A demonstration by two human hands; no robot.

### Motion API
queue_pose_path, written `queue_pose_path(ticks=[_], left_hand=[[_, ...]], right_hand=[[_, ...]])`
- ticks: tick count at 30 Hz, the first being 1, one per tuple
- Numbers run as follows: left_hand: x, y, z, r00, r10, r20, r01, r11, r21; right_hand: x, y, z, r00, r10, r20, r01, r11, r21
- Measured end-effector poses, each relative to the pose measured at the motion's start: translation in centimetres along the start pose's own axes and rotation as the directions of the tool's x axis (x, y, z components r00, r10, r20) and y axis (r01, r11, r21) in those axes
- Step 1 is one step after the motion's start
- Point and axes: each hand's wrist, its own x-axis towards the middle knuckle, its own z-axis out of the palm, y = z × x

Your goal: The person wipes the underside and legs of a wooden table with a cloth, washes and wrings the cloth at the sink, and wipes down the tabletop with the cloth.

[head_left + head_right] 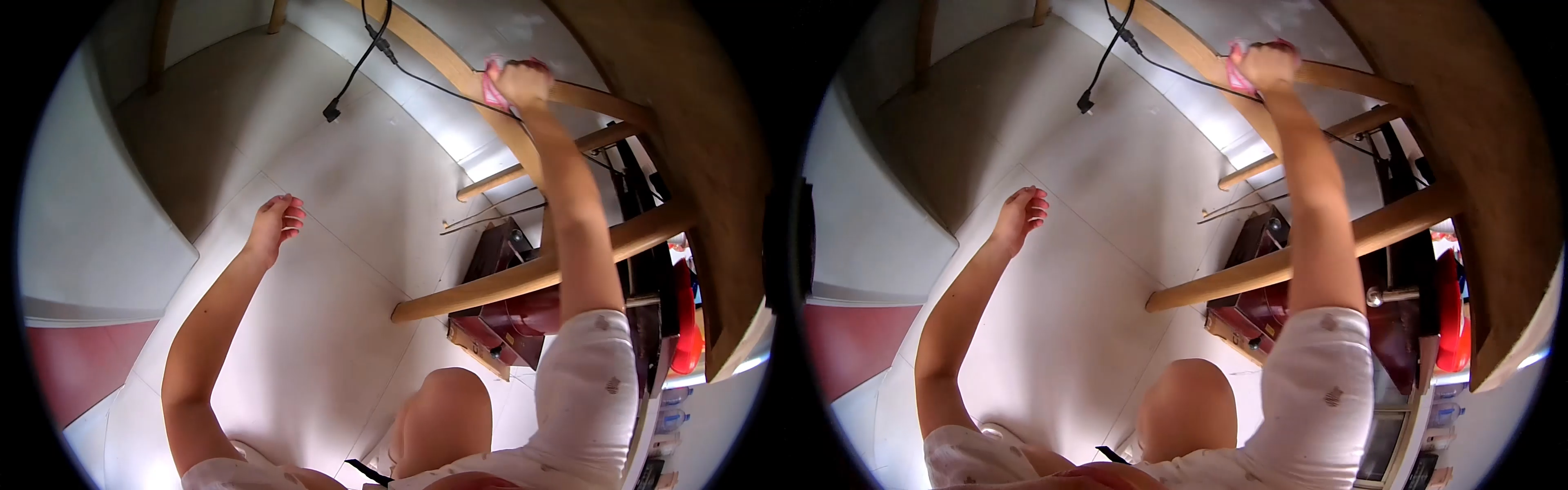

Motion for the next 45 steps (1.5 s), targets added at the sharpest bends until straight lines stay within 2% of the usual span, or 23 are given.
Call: queue_pose_path(ticks=[5,8,9,10,11,12,14,15,17,19,21,22,24,25,27,28,30,33,36,39,40,42,45], left_hand=[[-1.1,0.7,-1.0,0.997,0.042,-0.058,-0.037,0.996,0.084],[-1.6,1.1,0.0,0.996,0.055,-0.077,-0.048,0.995,0.088],[-1.9,1.2,0.5,0.995,0.071,-0.069,-0.066,0.996,0.062],[-2.4,1.3,1.0,0.995,0.08,-0.054,-0.077,0.996,0.043],[-2.8,1.5,1.8,0.997,0.062,-0.05,-0.06,0.998,0.03],[-3.1,1.5,2.3,0.998,0.065,-0.027,-0.064,0.998,0.029],[-3.7,1.6,3.2,0.995,0.079,0.054,-0.082,0.996,0.048],[-4.0,1.7,3.5,0.995,0.079,0.059,-0.082,0.995,0.048],[-4.5,2.0,4.1,0.99,0.093,0.103,-0.098,0.994,0.047],[-4.5,2.3,4.1,0.99,0.095,0.109,-0.101,0.993,0.057],[-4.4,2.3,4.1,0.989,0.088,0.121,-0.097,0.993,0.072],[-4.3,2.4,4.0,0.99,0.083,0.113,-0.091,0.994,0.065],[-3.9,2.2,4.0,0.991,0.073,0.111,-0.079,0.995,0.059],[-3.6,1.9,3.9,0.992,0.068,0.105,-0.073,0.996,0.044],[-2.8,1.4,4.1,0.993,0.069,0.096,-0.072,0.997,0.027],[-2.6,1.1,4.4,0.994,0.053,0.091,-0.057,0.998,0.039],[-2.0,0.5,4.4,0.996,0.035,0.077,-0.038,0.998,0.045],[-1.1,-0.3,4.1,0.993,-0.022,0.117,0.015,0.998,0.056],[-0.1,-0.6,3.6,0.995,-0.028,0.092,0.023,0.998,0.058],[0.0,-1.0,2.4,0.998,-0.053,0.046,0.051,0.997,0.05],[0.0,-1.1,1.9,0.998,-0.056,0.031,0.054,0.997,0.061],[0.1,-1.1,1.2,0.999,-0.053,0.011,0.052,0.996,0.067],[-0.1,-0.7,0.0,0.997,-0.061,-0.048,0.063,0.997,0.04]], right_hand=[[0.6,-2.9,2.7,0.995,-0.03,-0.099,0.042,0.991,0.125],[1.5,-1.5,3.3,0.972,-0.083,-0.22,0.101,0.992,0.071],[1.3,-0.9,2.5,0.946,-0.234,-0.223,0.249,0.968,0.042],[0.8,-0.2,1.9,0.903,-0.374,-0.211,0.385,0.923,0.013],[0.7,1.1,1.0,0.904,-0.426,0.023,0.424,0.903,0.064],[0.4,2.5,0.6,0.91,-0.413,0.033,0.412,0.91,0.048],[0.1,5.2,-0.4,0.898,-0.411,0.157,0.405,0.912,0.074],[0.0,6.8,-0.4,0.901,-0.39,0.19,0.397,0.918,-0.004],[-0.9,9.6,-2.6,0.899,-0.309,0.309,0.334,0.942,-0.031],[-1.3,11.7,-3.3,0.936,-0.17,0.308,0.206,0.975,-0.087],[-1.6,14.5,-3.2,0.957,-0.129,0.26,0.176,0.97,-0.168],[-2.0,15.9,-3.6,0.956,-0.123,0.267,0.171,0.971,-0.167],[-2.4,18.7,-4.6,0.964,-0.02,0.264,0.05,0.993,-0.105],[-2.9,19.2,-4.5,0.962,-0.019,0.272,0.05,0.993,-0.108],[-3.3,19.7,-3.8,0.981,-0.193,0.032,0.195,0.953,-0.23],[-3.4,19.7,-3.3,0.981,-0.192,0.033,0.194,0.954,-0.227],[-2.9,19.2,-2.7,0.999,-0.04,0.017,0.043,0.979,-0.201],[-3.1,19.0,-3.0,0.992,-0.126,0.003,0.121,0.95,-0.286],[-2.6,18.5,-2.8,0.995,-0.052,0.089,0.078,0.946,-0.315],[-2.3,18.1,-2.0,0.993,-0.089,0.083,0.111,0.943,-0.314],[-2.1,17.0,-1.4,0.992,-0.094,0.083,0.116,0.944,-0.31],[-1.3,13.2,0.1,0.961,-0.266,0.073,0.274,0.884,-0.378],[0.5,5.0,2.3,0.972,-0.198,0.126,0.229,0.918,-0.324]])
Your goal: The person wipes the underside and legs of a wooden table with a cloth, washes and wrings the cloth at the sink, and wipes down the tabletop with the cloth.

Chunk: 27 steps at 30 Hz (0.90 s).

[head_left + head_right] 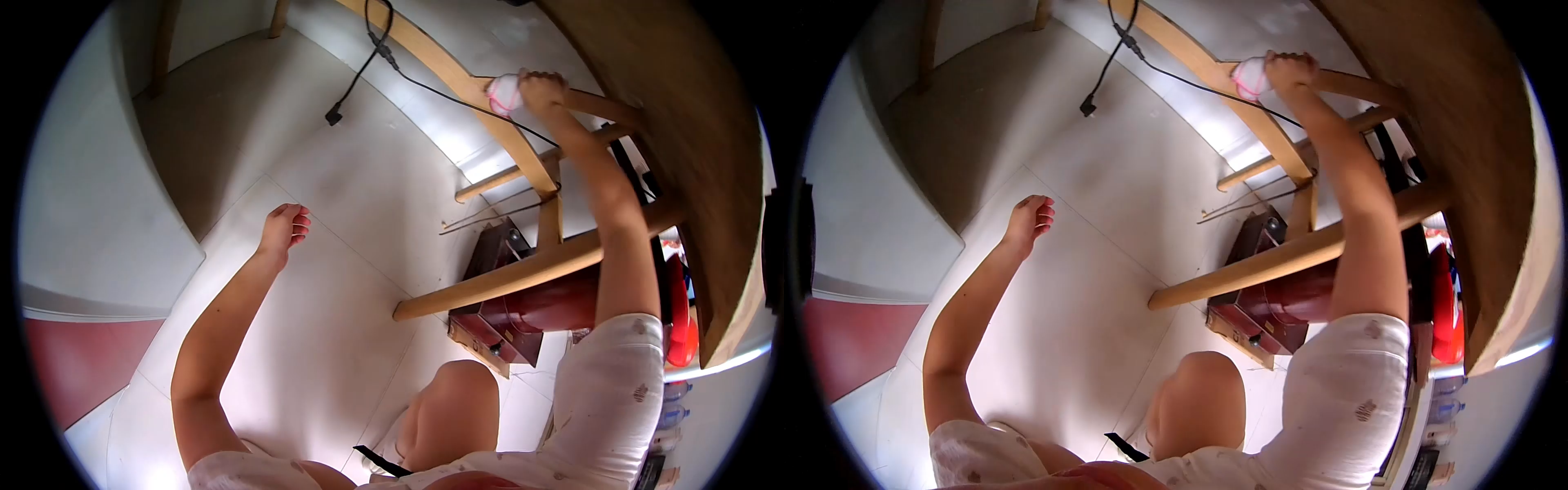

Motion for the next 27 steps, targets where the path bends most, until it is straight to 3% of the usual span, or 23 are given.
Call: queue_pose_path(ticks=[2,5,7,8,9,11,12,13,15,16,19,24,27], left_hand=[[-0.4,0.6,-0.3,0.999,0.042,-0.021,-0.042,0.999,0.006],[-0.2,0.7,-1.4,0.997,0.06,-0.042,-0.061,0.998,-0.011],[-0.1,0.4,-1.7,0.995,0.052,-0.08,-0.054,0.998,-0.019],[0.2,0.2,-1.9,0.994,0.027,-0.104,-0.029,0.999,-0.024],[0.0,0.4,-1.9,0.992,0.0,-0.127,-0.004,1.0,-0.026],[-0.3,0.6,-1.4,0.99,-0.009,-0.143,0.006,1.0,-0.021],[-0.4,0.8,-1.1,0.994,0.011,-0.11,-0.012,1.0,-0.004],[-0.5,0.9,-0.9,0.997,0.028,-0.074,-0.027,1.0,0.011],[-0.6,0.8,-0.8,0.998,0.034,-0.051,-0.033,0.999,0.013],[-0.6,0.8,-0.7,0.998,0.038,-0.048,-0.037,0.999,0.017],[-0.8,0.8,-0.9,0.998,0.039,-0.058,-0.037,0.999,0.025],[-2.2,-0.8,-2.9,0.995,-0.043,-0.095,0.046,0.999,0.028],[-3.8,-1.2,-4.3,0.987,-0.092,-0.133,0.098,0.994,0.041]], right_hand=[[2.5,-3.8,0.0,1.0,0.01,-0.007,-0.009,0.999,0.043],[2.9,-5.4,-2.6,0.987,-0.022,0.16,-0.01,0.981,0.196],[2.6,-3.4,-2.8,0.948,-0.31,0.069,0.277,0.913,0.3],[2.8,-3.0,-3.5,0.923,-0.301,0.238,0.168,0.875,0.454],[3.3,-2.6,-3.6,0.924,-0.303,0.233,0.17,0.872,0.459],[4.7,-2.2,-3.8,0.744,-0.434,0.508,-0.103,0.676,0.729],[4.9,-2.1,-3.9,0.643,-0.53,0.553,-0.262,0.526,0.809],[4.8,-2.6,-3.7,0.643,-0.537,0.547,-0.258,0.521,0.814],[4.1,-3.5,-3.6,0.914,-0.316,0.255,0.112,0.8,0.59],[3.4,-4.1,-3.5,0.962,-0.239,0.134,0.154,0.876,0.457],[1.6,-4.9,-4.1,0.995,-0.097,0.022,0.081,0.918,0.389],[2.0,-5.8,-3.4,0.986,-0.12,-0.114,0.154,0.916,0.369],[2.8,-6.9,-3.4,0.994,-0.075,-0.084,0.102,0.915,0.39]])
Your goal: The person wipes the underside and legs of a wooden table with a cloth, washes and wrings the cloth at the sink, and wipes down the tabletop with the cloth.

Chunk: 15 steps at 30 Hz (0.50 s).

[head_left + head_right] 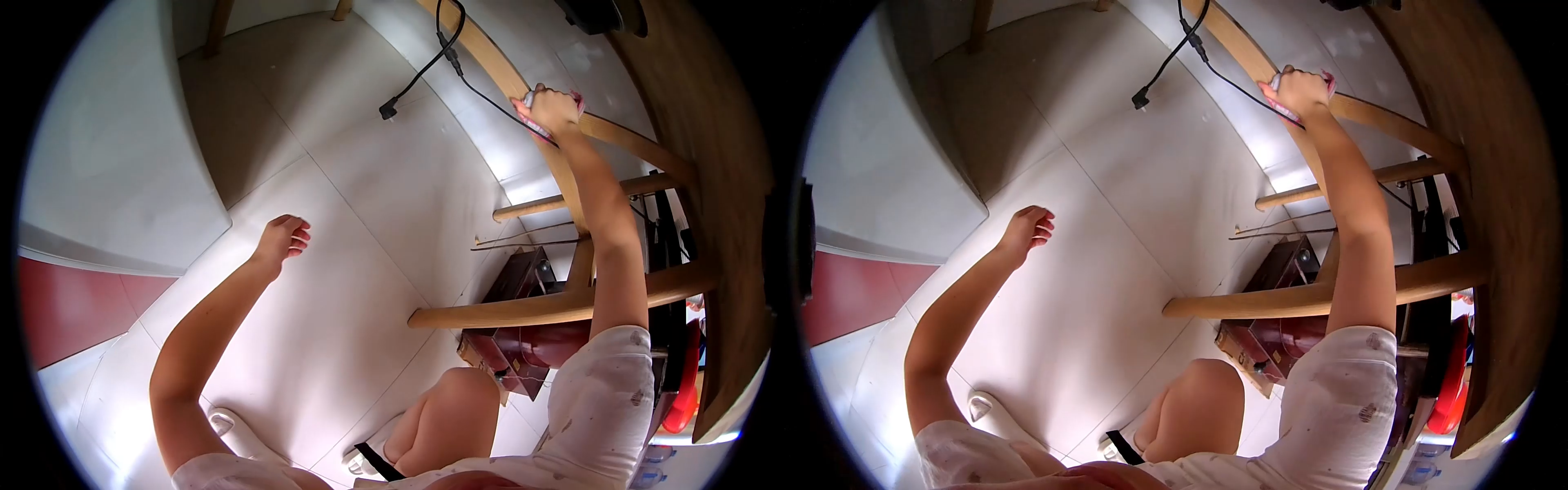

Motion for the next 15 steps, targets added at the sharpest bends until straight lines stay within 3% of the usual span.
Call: queue_pose_path(ticks=[5,7,8,10,12,15], left_hand=[[-1.1,-0.6,-2.3,0.995,-0.014,-0.096,0.013,1.0,-0.01],[-1.5,-0.3,-2.4,0.994,-0.027,-0.104,0.027,1.0,0.003],[-1.7,-0.3,-2.7,0.993,-0.046,-0.111,0.049,0.998,0.027],[-2.2,0.1,-2.7,0.994,-0.015,-0.104,0.019,0.999,0.04],[-2.1,0.0,-3.0,0.997,0.004,-0.074,0.001,0.998,0.061],[-1.7,-0.1,-3.0,0.989,-0.016,-0.15,0.02,0.999,0.025]], right_hand=[[1.4,-1.1,-0.8,0.999,0.024,0.036,-0.028,0.995,0.098],[3.0,-3.2,-1.5,0.969,0.248,0.018,-0.242,0.924,0.296],[4.2,-3.6,-1.2,0.97,0.242,0.013,-0.234,0.923,0.304],[6.6,-4.9,-0.2,0.918,0.397,-0.014,-0.348,0.82,0.455],[7.1,-5.4,0.4,0.921,0.39,-0.001,-0.343,0.811,0.474],[6.8,-4.9,0.3,0.925,0.38,-0.031,-0.319,0.816,0.482]])
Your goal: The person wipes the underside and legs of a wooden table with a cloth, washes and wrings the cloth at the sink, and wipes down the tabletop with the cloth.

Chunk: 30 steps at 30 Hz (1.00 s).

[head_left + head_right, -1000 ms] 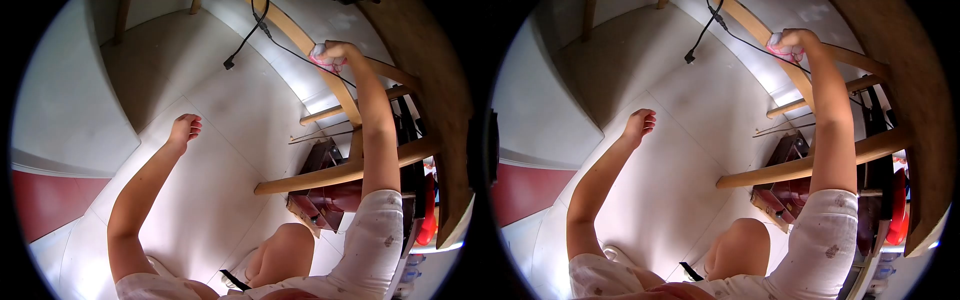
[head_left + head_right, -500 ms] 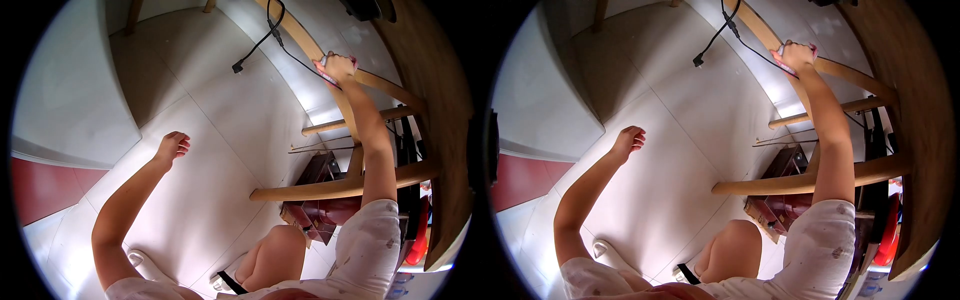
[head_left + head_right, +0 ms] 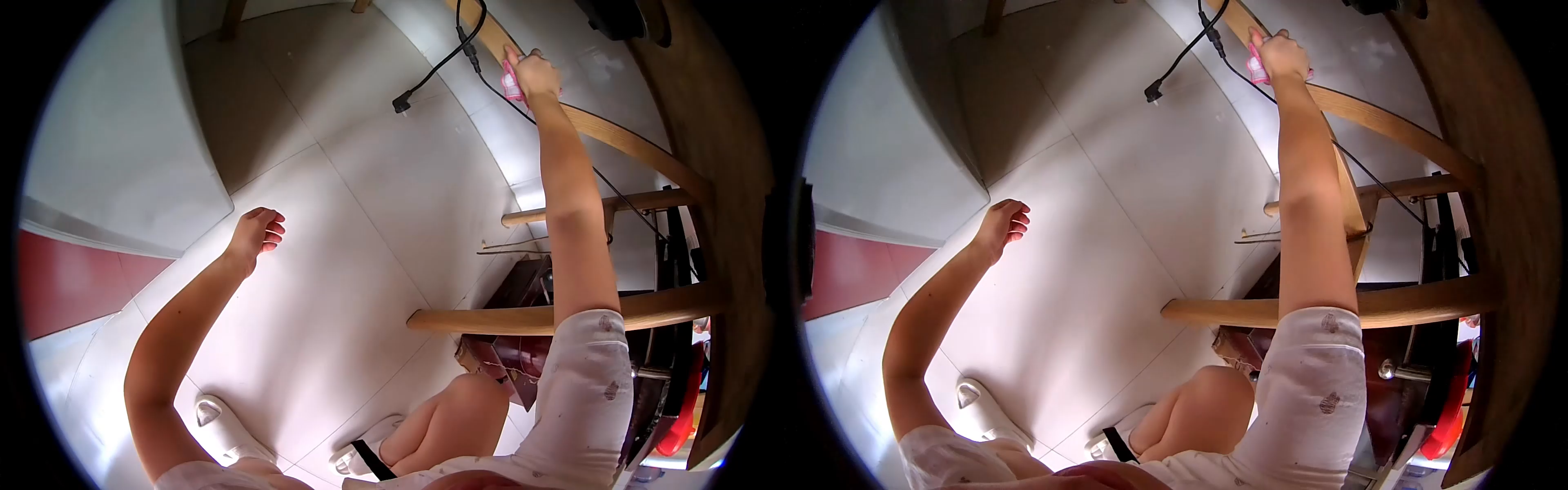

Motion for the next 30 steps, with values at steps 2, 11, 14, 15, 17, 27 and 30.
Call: queue_pose_path(ticks=[2,11,14,15,17,27,30], left_hand=[[-0.4,0.2,0.6,0.999,0.022,0.033,-0.022,1.0,0.017],[-1.6,0.3,3.8,0.97,0.102,0.222,-0.139,0.978,0.158],[-2.1,0.3,3.6,0.966,0.08,0.247,-0.132,0.97,0.203],[-2.2,0.2,3.2,0.967,0.081,0.241,-0.133,0.97,0.206],[-2.0,-0.1,2.7,0.974,0.062,0.22,-0.108,0.973,0.205],[-0.9,-1.0,2.8,0.99,0.029,0.14,-0.046,0.992,0.122],[-0.8,-1.0,3.3,0.989,0.007,0.146,-0.017,0.998,0.066]], right_hand=[[0.4,0.7,-0.1,0.997,-0.054,0.049,0.053,0.998,0.031],[-5.1,2.3,-1.9,0.972,-0.173,0.162,0.222,0.903,-0.369],[-5.0,2.7,-1.4,0.974,-0.179,0.136,0.221,0.871,-0.44],[-4.9,2.6,-1.2,0.98,-0.169,0.104,0.197,0.891,-0.408],[-4.1,2.6,-0.9,0.982,-0.154,0.111,0.185,0.914,-0.36],[-1.2,2.6,-2.0,0.984,0.009,0.179,0.011,0.994,-0.11],[-0.2,3.7,-3.1,0.823,-0.06,0.566,-0.201,0.899,0.388]])
